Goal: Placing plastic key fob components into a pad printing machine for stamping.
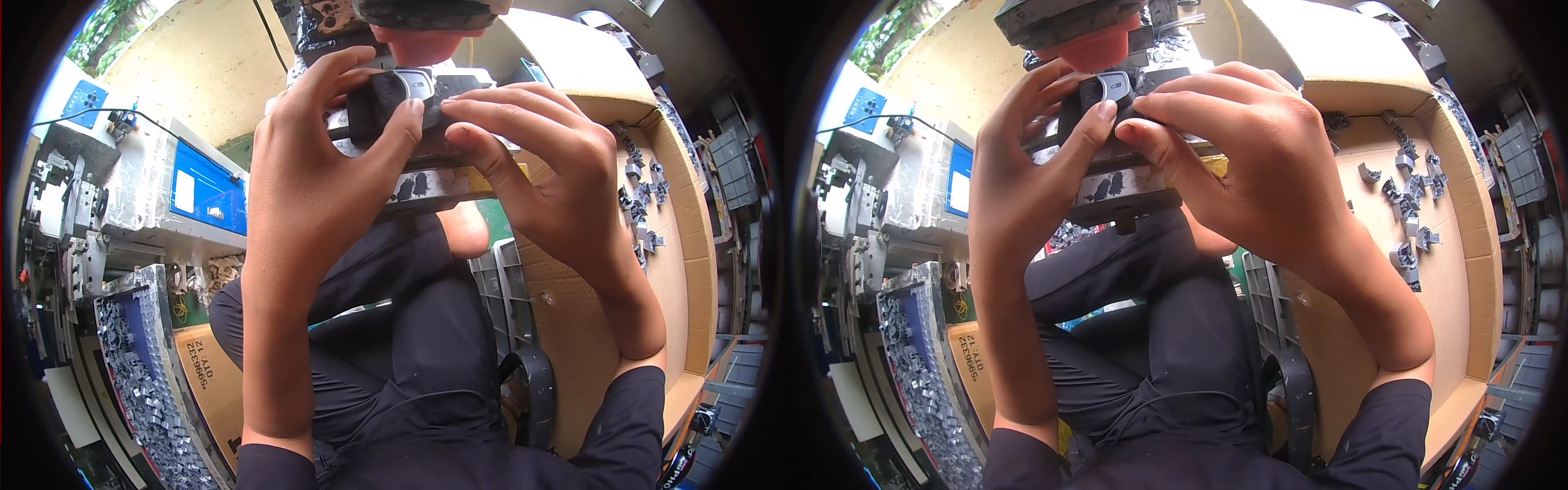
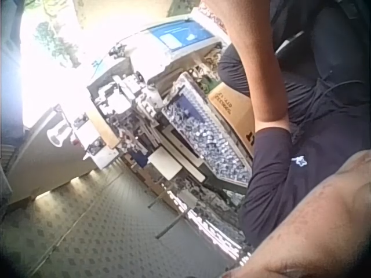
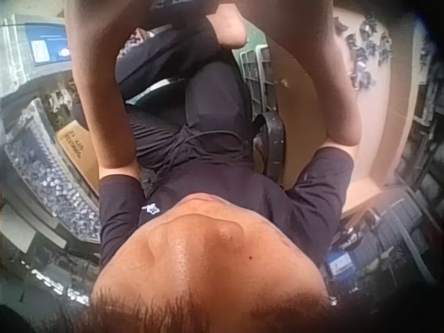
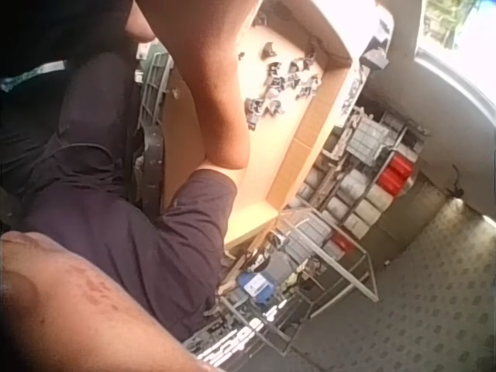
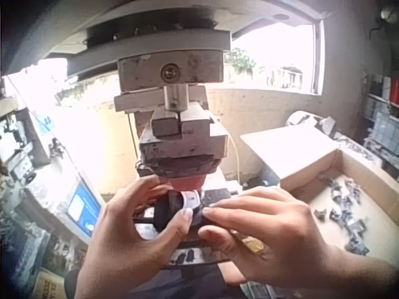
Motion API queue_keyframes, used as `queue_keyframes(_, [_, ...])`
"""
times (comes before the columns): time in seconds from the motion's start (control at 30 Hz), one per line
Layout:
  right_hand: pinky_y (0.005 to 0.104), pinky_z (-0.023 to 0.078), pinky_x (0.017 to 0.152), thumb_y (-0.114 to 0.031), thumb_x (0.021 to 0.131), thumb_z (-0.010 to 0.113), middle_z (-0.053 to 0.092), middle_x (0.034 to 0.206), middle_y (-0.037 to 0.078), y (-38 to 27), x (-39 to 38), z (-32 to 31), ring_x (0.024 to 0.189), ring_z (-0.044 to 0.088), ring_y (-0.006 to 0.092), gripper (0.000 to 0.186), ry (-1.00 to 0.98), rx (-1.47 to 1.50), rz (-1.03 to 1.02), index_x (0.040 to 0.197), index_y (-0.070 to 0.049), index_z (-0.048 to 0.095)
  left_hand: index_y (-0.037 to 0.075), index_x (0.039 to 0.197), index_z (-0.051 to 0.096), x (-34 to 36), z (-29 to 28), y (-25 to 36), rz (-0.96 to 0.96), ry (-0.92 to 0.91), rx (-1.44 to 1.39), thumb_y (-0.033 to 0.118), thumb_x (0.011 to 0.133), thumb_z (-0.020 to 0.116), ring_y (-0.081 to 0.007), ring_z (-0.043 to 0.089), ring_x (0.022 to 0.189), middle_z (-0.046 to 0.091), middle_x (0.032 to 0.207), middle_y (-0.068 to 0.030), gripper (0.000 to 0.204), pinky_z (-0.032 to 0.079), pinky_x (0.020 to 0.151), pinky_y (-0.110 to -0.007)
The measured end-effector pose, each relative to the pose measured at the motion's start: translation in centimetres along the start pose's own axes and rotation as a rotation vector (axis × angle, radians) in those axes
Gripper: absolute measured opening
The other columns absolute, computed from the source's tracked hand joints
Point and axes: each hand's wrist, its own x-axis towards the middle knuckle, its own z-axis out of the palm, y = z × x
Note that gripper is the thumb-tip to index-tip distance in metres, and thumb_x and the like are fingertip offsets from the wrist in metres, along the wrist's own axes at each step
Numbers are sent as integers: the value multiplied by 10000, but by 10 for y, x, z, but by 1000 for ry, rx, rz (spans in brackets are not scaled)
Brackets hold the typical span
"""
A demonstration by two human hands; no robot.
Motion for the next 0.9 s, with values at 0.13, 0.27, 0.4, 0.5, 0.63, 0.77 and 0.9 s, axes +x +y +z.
queue_keyframes(0.13, [366,593,867,-91,912,818,803,1038,139,1,0,0,970,758,272,179,-1,-1,-6,1078,-24,823,18,1340,685,0,0,2,-22,-11,-27,285,927,808,-259,697,1159,766,1212,-170,507,495,1083,-426])
queue_keyframes(0.27, [365,592,866,-96,915,817,802,1035,140,1,-1,-1,964,757,272,179,-5,-2,0,1075,-18,821,39,1320,706,0,0,2,-32,-9,4,290,929,802,-246,692,1187,768,1209,-152,474,487,1086,-430])
queue_keyframes(0.4, [364,591,867,-95,917,814,802,1032,143,1,0,-1,961,757,273,176,-7,-7,-4,1072,-12,820,40,1295,722,1,0,2,-19,-17,4,294,937,795,-254,693,1204,769,1207,-146,445,480,1094,-432])
queue_keyframes(0.5, [364,590,866,-94,918,813,801,1029,144,2,0,-1,959,757,274,178,-9,-6,-10,1074,-8,818,38,1281,731,1,-1,1,-19,-25,4,301,944,788,-260,694,1218,767,1207,-143,432,479,1095,-434])
queue_keyframes(0.63, [369,585,873,-98,918,814,799,1048,148,2,0,0,971,754,278,207,-13,7,6,1102,-3,811,43,1274,734,0,-4,4,-32,-61,59,321,956,771,-266,669,1236,748,1243,-161,424,483,1084,-432])
queue_keyframes(0.77, [372,577,891,-100,916,816,792,1097,157,4,-2,1,1004,739,280,246,-30,4,29,1142,-2,802,58,1275,729,1,-7,10,-59,-134,72,324,980,738,-282,621,1288,713,1321,-159,398,475,1088,-433])
queue_keyframes(0.9, [376,558,932,-101,919,813,781,1159,161,3,-1,3,1058,711,280,285,-35,49,26,1184,2,789,53,1282,717,-1,-3,-5,188,-29,179,283,1001,719,-300,607,1309,704,1336,-145,363,458,1105,-420])
